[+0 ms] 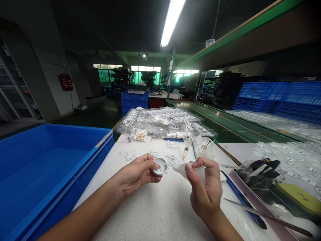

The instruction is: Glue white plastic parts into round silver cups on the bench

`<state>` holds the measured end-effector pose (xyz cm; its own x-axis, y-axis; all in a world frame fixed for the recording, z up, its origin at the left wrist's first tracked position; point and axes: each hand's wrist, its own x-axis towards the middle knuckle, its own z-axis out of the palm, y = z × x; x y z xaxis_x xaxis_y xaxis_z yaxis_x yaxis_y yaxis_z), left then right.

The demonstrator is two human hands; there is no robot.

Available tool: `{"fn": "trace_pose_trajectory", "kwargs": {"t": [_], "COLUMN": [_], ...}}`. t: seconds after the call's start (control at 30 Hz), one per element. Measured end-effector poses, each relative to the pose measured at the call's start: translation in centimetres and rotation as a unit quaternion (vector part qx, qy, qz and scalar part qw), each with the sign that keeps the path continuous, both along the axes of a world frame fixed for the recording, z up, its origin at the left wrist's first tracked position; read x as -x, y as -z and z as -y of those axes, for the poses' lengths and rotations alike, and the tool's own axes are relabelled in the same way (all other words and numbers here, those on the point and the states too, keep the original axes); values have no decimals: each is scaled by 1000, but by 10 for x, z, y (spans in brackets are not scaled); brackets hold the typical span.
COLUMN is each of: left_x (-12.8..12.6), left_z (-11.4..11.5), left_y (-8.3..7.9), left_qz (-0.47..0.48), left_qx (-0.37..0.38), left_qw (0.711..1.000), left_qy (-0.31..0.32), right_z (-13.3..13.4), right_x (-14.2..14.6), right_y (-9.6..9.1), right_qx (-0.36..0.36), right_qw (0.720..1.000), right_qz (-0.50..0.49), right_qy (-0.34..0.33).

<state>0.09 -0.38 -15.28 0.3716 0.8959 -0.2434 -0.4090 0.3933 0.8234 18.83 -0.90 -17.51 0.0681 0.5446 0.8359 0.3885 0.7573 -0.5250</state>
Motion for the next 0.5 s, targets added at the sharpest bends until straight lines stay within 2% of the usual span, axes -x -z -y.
{"fn": "trace_pose_trajectory", "kwargs": {"t": [0.5], "left_x": [0], "left_z": [-1], "left_y": [0], "left_qz": [-6], "left_qx": [-7], "left_qw": [1000], "left_qy": [3], "right_z": [0], "right_x": [0], "right_y": [1], "right_qx": [1], "right_qw": [1000], "right_qz": [2], "right_qy": [21]}}
